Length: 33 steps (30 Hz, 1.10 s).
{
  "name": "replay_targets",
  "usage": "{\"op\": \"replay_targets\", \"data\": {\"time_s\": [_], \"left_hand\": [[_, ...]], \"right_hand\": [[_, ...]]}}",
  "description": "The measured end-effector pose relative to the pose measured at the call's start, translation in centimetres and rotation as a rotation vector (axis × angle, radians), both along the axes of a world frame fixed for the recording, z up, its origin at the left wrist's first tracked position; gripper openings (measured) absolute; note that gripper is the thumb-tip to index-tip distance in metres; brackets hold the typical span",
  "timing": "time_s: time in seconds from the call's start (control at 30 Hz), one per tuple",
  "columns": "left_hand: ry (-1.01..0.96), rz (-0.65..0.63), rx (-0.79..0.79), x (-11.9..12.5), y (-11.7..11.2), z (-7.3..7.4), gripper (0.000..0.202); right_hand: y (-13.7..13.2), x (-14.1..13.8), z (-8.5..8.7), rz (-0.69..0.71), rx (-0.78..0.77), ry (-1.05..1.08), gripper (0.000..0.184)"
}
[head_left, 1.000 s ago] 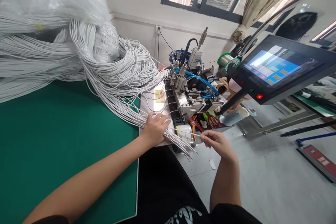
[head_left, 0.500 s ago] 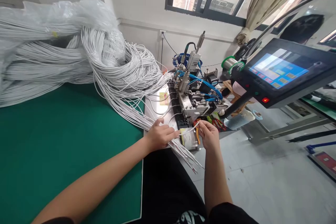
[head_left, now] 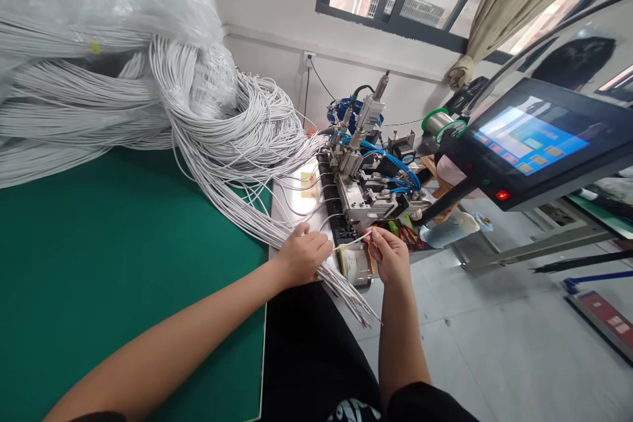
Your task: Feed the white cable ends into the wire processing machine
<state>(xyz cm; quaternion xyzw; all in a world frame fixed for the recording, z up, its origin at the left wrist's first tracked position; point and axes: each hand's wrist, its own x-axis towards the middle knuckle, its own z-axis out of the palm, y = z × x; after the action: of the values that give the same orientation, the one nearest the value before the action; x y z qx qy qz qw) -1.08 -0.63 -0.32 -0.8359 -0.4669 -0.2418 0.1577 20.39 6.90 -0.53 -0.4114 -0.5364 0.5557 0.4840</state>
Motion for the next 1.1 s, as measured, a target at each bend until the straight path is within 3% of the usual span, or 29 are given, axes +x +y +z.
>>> {"op": "replay_targets", "data": {"time_s": [0.2,0.37,0.5,0.8,1.1], "left_hand": [[-0.026,0.037,-0.036,0.0,0.1,-0.3,0.010],[-0.056,0.030,-0.035,0.0,0.1,-0.4,0.032],[-0.049,0.057,-0.021,-0.1,0.1,-0.6,0.033],[-0.055,0.168,-0.012,0.2,0.0,-0.5,0.030],[-0.051,0.184,-0.023,0.2,0.1,-0.3,0.029]], "right_hand": [[0.9,0.7,-0.1,0.087,-0.077,-0.047,0.031],[1.9,1.5,-0.4,0.084,0.105,-0.429,0.031],[2.3,1.5,-0.7,0.077,0.202,-0.585,0.031],[3.4,0.1,-1.8,0.154,0.212,-0.431,0.029],[3.5,-0.6,-2.9,0.168,-0.091,-0.153,0.036]]}}
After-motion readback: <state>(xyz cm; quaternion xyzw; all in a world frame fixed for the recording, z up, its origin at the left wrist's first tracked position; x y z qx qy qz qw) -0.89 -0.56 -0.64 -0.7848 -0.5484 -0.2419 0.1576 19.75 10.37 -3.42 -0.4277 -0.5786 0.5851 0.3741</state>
